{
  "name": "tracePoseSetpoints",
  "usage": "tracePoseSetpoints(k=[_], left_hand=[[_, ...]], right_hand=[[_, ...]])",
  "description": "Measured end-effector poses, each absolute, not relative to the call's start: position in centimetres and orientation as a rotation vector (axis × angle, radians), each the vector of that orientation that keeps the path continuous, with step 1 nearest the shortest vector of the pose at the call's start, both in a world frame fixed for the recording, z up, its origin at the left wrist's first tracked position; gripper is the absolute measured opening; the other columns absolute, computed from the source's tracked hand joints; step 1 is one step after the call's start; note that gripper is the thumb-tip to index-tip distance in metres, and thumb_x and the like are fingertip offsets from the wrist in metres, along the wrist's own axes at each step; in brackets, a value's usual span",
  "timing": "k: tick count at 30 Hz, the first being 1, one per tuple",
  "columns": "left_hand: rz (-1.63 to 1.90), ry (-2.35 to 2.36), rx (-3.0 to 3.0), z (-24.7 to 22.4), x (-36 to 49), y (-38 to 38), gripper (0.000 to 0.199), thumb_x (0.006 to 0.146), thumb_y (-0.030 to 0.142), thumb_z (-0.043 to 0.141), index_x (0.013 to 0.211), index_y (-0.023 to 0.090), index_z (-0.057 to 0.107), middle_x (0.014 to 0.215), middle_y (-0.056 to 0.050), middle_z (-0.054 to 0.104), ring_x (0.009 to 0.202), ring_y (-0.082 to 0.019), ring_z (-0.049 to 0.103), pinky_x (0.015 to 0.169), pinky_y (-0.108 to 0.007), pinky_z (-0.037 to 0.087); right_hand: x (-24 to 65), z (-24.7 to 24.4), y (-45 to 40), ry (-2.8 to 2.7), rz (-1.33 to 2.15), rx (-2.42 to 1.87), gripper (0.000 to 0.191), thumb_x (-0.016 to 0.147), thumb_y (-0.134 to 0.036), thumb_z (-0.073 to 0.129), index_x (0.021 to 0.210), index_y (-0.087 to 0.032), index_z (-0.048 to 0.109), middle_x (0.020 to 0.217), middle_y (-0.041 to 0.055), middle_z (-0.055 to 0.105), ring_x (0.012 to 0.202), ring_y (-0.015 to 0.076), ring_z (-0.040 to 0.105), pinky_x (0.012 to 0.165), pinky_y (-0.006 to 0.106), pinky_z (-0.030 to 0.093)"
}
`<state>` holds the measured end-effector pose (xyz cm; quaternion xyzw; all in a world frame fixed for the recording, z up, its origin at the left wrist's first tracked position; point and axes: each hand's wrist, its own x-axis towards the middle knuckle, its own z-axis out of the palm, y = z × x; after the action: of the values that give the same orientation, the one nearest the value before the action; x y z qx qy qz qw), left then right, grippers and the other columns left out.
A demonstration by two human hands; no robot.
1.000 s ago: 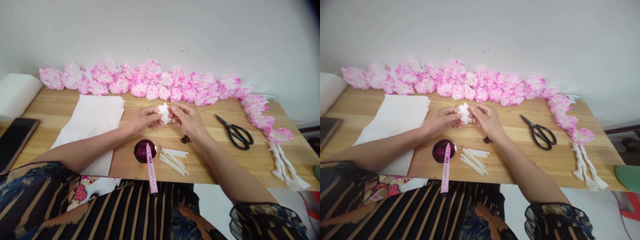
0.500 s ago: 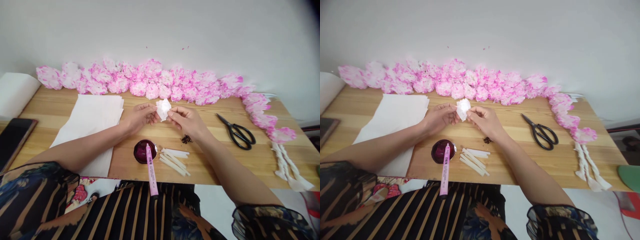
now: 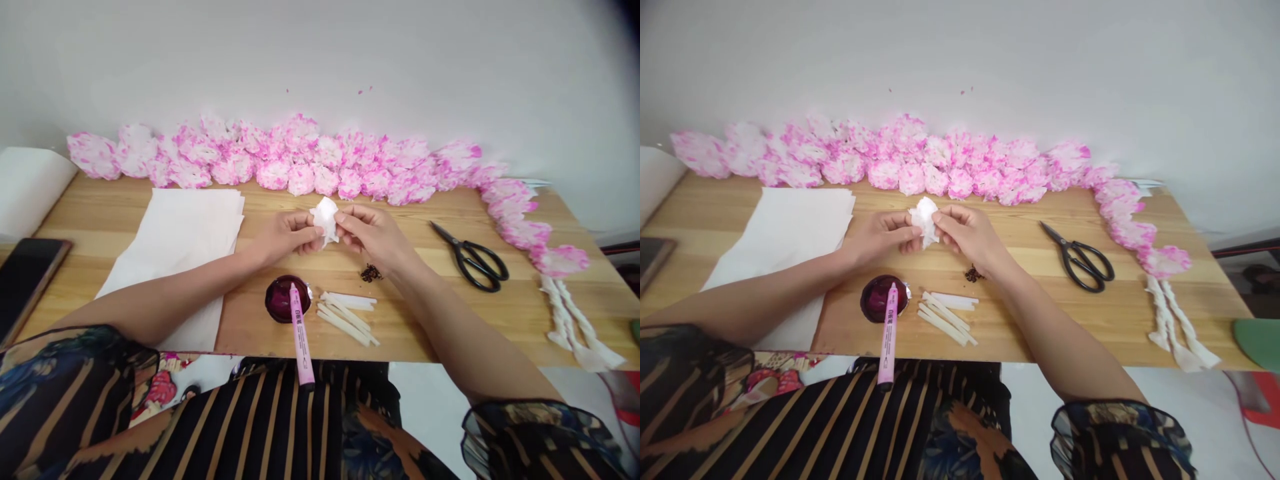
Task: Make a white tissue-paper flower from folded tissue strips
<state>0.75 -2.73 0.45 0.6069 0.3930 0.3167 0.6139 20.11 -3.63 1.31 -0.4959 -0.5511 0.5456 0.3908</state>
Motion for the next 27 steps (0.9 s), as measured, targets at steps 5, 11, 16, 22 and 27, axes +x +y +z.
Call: tracePoseSetpoints(k=[5,11,16,22,27], left_hand=[[0.778,0.874,1.180,0.1,0.7,-2.4,0.025,0.082,0.035,0.069,0.071,0.014,0.060,0.065,-0.001,0.065,0.054,-0.007,0.055,0.057,-0.021,0.044],[0.807,0.898,1.212,0.3,0.9,-2.6,0.024,0.082,0.033,0.069,0.072,0.013,0.063,0.067,-0.002,0.066,0.057,-0.007,0.057,0.057,-0.020,0.045],[0.772,0.914,1.295,0.4,0.8,-2.6,0.022,0.081,0.032,0.071,0.072,0.012,0.064,0.066,-0.001,0.066,0.056,-0.007,0.055,0.057,-0.021,0.045],[0.791,0.895,1.193,0.2,0.3,-2.2,0.028,0.084,0.040,0.066,0.074,0.015,0.059,0.068,-0.002,0.066,0.055,-0.008,0.056,0.055,-0.021,0.045],[0.752,0.979,1.462,0.4,0.6,-2.5,0.040,0.083,0.051,0.066,0.071,0.014,0.062,0.065,-0.002,0.063,0.054,-0.008,0.053,0.053,-0.021,0.041]], right_hand=[[20.3,1.5,-3.6,-1.421,1.241,-1.273,0.025,0.084,-0.043,0.063,0.078,-0.019,0.063,0.070,-0.0006,0.060,0.055,0.0089,0.047,0.047,0.023,0.032],[19.4,2.2,-5.0,-1.898,0.640,-1.376,0.027,0.089,-0.037,0.059,0.069,-0.019,0.061,0.062,-0.0015,0.057,0.059,0.0108,0.045,0.059,0.027,0.032],[19.5,1.6,-4.6,-1.897,0.751,-1.377,0.027,0.089,-0.035,0.057,0.067,-0.019,0.059,0.061,-0.0026,0.053,0.059,0.0106,0.044,0.059,0.026,0.032],[20.0,1.5,-3.9,-1.609,1.257,-1.327,0.033,0.086,-0.048,0.059,0.070,-0.019,0.058,0.063,-0.0024,0.056,0.050,0.0087,0.042,0.048,0.025,0.031],[19.7,1.7,-4.1,-1.764,1.034,-1.326,0.029,0.085,-0.038,0.059,0.064,-0.018,0.057,0.061,-0.0033,0.052,0.056,0.0090,0.042,0.054,0.025,0.031]])
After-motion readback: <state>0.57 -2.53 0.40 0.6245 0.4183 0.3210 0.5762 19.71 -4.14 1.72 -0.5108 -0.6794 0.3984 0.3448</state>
